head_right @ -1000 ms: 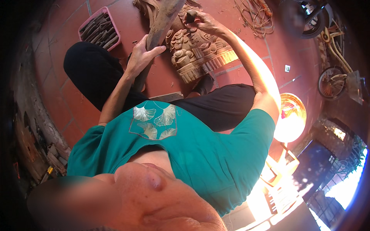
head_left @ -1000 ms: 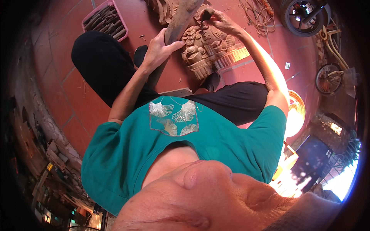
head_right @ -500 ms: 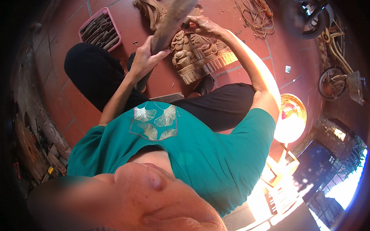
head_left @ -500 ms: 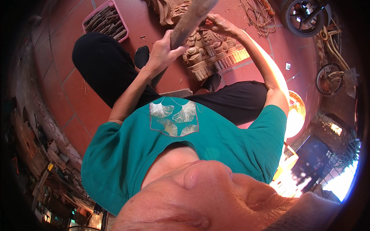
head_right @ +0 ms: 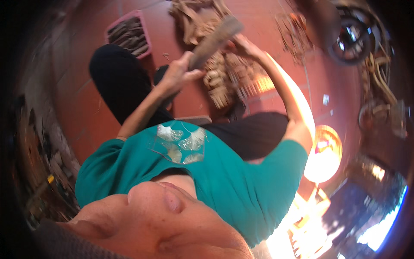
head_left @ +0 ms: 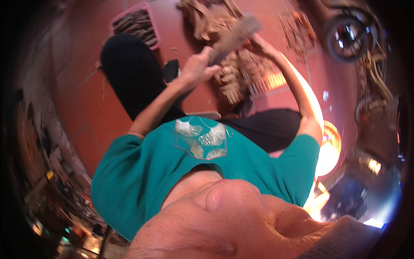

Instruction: The person carves a wooden sculpture using a chisel and mallet. They repeatedly strike the chisel to shape the wood, occasionally rotating the piece to access different areas.

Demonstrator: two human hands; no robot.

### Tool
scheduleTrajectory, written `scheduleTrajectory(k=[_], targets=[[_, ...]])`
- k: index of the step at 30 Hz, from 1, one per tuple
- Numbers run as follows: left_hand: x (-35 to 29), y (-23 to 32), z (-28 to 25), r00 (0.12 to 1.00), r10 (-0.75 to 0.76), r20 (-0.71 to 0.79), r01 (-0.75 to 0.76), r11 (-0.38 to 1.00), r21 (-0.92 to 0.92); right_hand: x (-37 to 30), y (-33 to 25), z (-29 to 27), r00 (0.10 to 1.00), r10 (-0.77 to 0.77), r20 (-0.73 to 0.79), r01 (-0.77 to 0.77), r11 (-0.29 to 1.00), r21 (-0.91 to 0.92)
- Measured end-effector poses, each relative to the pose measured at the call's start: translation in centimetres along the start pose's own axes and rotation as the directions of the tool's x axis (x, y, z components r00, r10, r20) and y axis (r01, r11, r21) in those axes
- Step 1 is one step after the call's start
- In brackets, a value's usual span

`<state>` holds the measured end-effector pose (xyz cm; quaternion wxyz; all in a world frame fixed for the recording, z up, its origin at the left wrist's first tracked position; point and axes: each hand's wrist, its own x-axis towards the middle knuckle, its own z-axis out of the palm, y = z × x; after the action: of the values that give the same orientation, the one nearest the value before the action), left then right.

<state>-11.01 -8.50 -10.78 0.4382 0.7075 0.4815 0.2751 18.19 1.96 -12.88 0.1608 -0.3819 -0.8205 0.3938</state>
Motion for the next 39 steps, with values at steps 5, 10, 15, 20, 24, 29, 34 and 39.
scheduleTrajectory(k=[5, 10, 15, 20, 24, 29, 34, 39], targets=[[0.0, 0.7, 0.0, 0.997, -0.04, 0.064, 0.04, 0.999, -0.014, -1.1, 0.0, 0.5, 0.994, 0.091, -0.059, -0.093, 0.995, -0.033], [-0.5, 1.4, -0.4, 0.999, 0.043, 0.003, -0.041, 0.97, -0.239, -0.6, 0.3, 0.4, 0.99, 0.139, -0.022, -0.133, 0.976, 0.175], [-0.3, 1.5, -1.1, 0.998, 0.039, -0.054, -0.053, 0.959, -0.277, 0.0, -2.9, 0.1, 0.96, 0.28, 0.019, -0.275, 0.924, 0.264], [-0.6, 1.5, -1.3, 1.0, -0.023, -0.004, 0.021, 0.953, -0.301, -0.7, -2.4, -0.3, 0.954, 0.299, -0.036, -0.251, 0.856, 0.451], [-0.5, 1.3, -0.8, 0.999, 0.017, -0.037, -0.028, 0.952, -0.306, -0.8, -2.6, 0.6, 0.973, 0.228, -0.031, -0.185, 0.856, 0.483], [-0.5, 2.0, -1.0, 1.0, -0.003, -0.005, 0.001, 0.933, -0.36, -0.4, -3.1, 1.0, 0.981, 0.191, -0.012, -0.18, 0.942, 0.285], [-0.7, 2.6, -2.1, 0.998, -0.061, 0.029, 0.068, 0.883, -0.464, -0.1, -4.2, 0.6, 0.991, 0.127, 0.036, -0.132, 0.965, 0.227], [-0.3, 1.6, -1.1, 0.994, 0.025, 0.105, 0.036, 0.841, -0.539, -0.7, -4.9, -0.1, 0.988, 0.153, 0.017, -0.152, 0.953, 0.261]])
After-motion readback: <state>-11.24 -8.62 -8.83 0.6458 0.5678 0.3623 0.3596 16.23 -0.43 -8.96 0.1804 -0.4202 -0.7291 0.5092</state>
